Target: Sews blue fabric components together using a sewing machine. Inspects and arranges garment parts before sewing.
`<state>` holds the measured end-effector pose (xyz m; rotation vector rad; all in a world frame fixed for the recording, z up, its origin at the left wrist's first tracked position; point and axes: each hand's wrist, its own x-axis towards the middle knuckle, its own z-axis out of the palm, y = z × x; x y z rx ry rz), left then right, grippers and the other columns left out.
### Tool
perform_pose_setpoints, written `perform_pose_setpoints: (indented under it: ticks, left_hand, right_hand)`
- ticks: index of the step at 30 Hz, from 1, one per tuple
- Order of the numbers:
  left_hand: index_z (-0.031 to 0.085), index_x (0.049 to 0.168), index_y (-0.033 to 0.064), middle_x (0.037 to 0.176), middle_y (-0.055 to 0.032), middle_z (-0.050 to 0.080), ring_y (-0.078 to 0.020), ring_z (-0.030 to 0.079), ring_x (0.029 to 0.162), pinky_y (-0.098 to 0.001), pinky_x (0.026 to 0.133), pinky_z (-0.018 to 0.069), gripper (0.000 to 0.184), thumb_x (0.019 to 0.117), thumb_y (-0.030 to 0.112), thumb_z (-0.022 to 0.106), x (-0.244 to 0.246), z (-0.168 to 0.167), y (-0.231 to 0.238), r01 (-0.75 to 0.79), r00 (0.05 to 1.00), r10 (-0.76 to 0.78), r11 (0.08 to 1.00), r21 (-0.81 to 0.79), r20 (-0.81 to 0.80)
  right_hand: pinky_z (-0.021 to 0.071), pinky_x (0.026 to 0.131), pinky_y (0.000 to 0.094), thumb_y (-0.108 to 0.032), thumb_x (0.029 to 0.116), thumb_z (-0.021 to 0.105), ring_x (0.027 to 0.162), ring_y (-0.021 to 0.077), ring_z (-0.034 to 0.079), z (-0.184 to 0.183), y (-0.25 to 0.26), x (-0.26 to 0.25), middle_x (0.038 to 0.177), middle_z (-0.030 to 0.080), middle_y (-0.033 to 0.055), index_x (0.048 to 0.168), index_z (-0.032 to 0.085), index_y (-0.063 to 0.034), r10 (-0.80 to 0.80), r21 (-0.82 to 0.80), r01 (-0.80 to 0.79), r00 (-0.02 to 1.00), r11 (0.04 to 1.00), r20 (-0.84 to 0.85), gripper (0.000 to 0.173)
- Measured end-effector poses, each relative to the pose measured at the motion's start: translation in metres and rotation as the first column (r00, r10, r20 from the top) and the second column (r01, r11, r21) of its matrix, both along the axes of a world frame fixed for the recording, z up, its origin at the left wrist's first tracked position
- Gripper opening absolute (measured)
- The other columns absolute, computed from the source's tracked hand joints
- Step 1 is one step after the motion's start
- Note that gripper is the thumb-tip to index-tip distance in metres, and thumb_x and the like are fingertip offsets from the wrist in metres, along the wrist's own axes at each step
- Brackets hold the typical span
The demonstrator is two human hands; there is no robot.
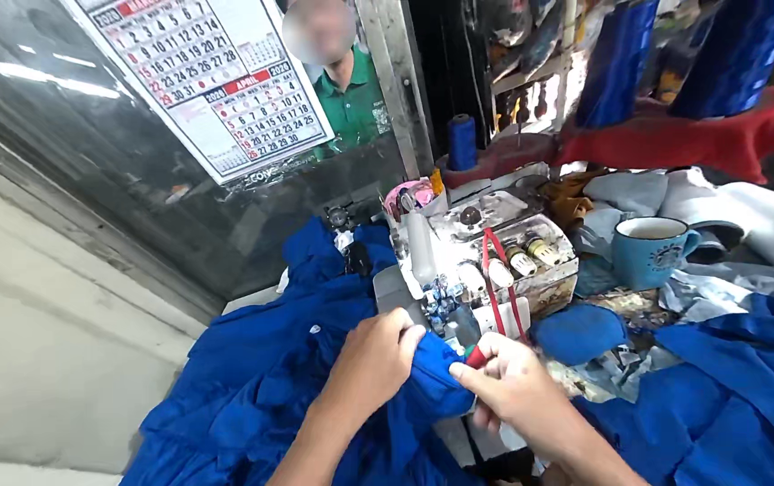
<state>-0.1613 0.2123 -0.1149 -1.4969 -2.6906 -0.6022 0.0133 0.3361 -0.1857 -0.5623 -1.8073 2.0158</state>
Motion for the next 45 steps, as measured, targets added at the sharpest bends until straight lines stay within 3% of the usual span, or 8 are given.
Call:
perform_pose_setpoints:
  ticks: [8,12,17,25,29,35,41,45]
  left_hand:
    - [0.062,0.083,0.0180,0.074,0.0029,0.058,-0.0168,0.060,0.075,-0.0443,0.070,0.0523,0.022,0.0925,0.038,0.060,-0.037,-0.038,0.032,0.003,0.945,0.056,0.983,0.182,-0.321]
    - [0.067,0.107,0.0203,0.095,0.0030,0.063,-0.0177,0.063,0.092,-0.0480,0.080,0.0530,0.041,0.0913,0.058,0.063,-0.036,-0.033,0.003,0.033,0.943,0.022,0.987,0.160,-0.331]
    - [0.073,0.116,0.0327,0.125,0.0066,0.061,-0.0128,0.057,0.118,-0.0416,0.095,0.0533,0.025,0.0987,0.027,0.056,-0.025,-0.008,-0.011,0.319,0.925,-0.322,0.947,-0.045,-0.203]
    - [0.075,0.102,0.0286,0.104,0.0078,0.062,-0.0064,0.060,0.101,-0.0278,0.085,0.0551,0.011,0.0985,0.031,0.065,-0.033,0.039,-0.004,0.438,0.863,-0.453,0.892,-0.114,-0.225]
    - [0.076,0.099,0.0279,0.094,0.0074,0.058,-0.0061,0.058,0.093,-0.0259,0.079,0.0532,0.012,0.0996,0.032,0.064,-0.025,0.045,-0.003,0.472,0.842,-0.482,0.876,-0.102,-0.243]
    - [0.075,0.106,0.0233,0.103,0.0069,0.065,-0.0060,0.063,0.095,-0.0300,0.083,0.0574,0.014,0.0985,0.031,0.066,-0.032,0.041,-0.008,0.407,0.900,-0.387,0.911,0.067,-0.203]
    - [0.071,0.108,0.0207,0.087,0.0051,0.071,-0.0103,0.065,0.060,-0.0308,0.051,0.0586,0.011,0.1015,0.024,0.064,-0.029,-0.002,-0.014,0.135,0.956,-0.229,0.898,0.419,0.183]
    - [0.066,0.120,0.0236,0.107,0.0103,0.070,-0.0035,0.068,0.086,-0.0303,0.076,0.0606,0.022,0.0992,0.018,0.066,-0.036,-0.013,-0.003,0.353,0.928,-0.368,0.918,0.180,0.057]
  right_hand:
    - [0.0625,0.044,0.0374,-0.018,0.0931,0.074,0.051,0.0242,0.070,0.000,-0.008,-0.028,0.070,0.069,0.0099,0.104,0.060,-0.0052,-0.227,-0.103,0.224,0.974,0.969,-0.022,0.022]
    - [0.0618,0.044,0.0389,-0.023,0.0927,0.075,0.051,0.0249,0.068,-0.006,-0.007,-0.027,0.070,0.067,0.0102,0.103,0.058,-0.0069,-0.159,-0.111,0.157,0.987,0.981,-0.009,0.025]
    - [0.0500,0.047,0.0278,-0.039,0.0897,0.073,0.053,0.0119,0.057,-0.020,-0.007,-0.030,0.069,0.060,-0.0001,0.091,0.063,-0.0133,-0.283,0.173,0.284,0.959,0.943,-0.031,0.028]
    - [0.0586,0.057,0.0242,-0.026,0.0880,0.068,0.063,0.0038,0.064,0.013,0.000,-0.017,0.089,0.068,-0.0053,0.113,0.063,-0.0166,-0.230,0.625,0.238,0.968,0.743,-0.096,0.027]
    - [0.0650,0.055,0.0321,-0.032,0.0987,0.067,0.060,0.0140,0.071,0.048,0.004,-0.025,0.089,0.073,0.0005,0.109,0.062,-0.0169,0.048,0.461,-0.086,0.994,0.883,0.094,0.018]
    - [0.0631,0.050,0.0333,-0.026,0.0956,0.072,0.056,0.0178,0.070,0.057,0.013,-0.023,0.086,0.074,0.0021,0.110,0.064,-0.0171,0.066,0.438,-0.092,0.995,0.894,0.075,0.019]
    - [0.0599,0.046,0.0320,-0.023,0.0949,0.074,0.055,0.0214,0.067,0.046,0.020,-0.021,0.094,0.074,0.0061,0.109,0.067,-0.0162,0.098,0.373,-0.055,0.990,0.926,-0.098,0.017]
    - [0.0557,0.044,0.0286,-0.020,0.0983,0.069,0.052,0.0192,0.063,0.049,0.021,-0.022,0.083,0.072,0.0089,0.108,0.074,-0.0155,0.118,0.347,-0.049,0.977,0.937,-0.180,0.012]
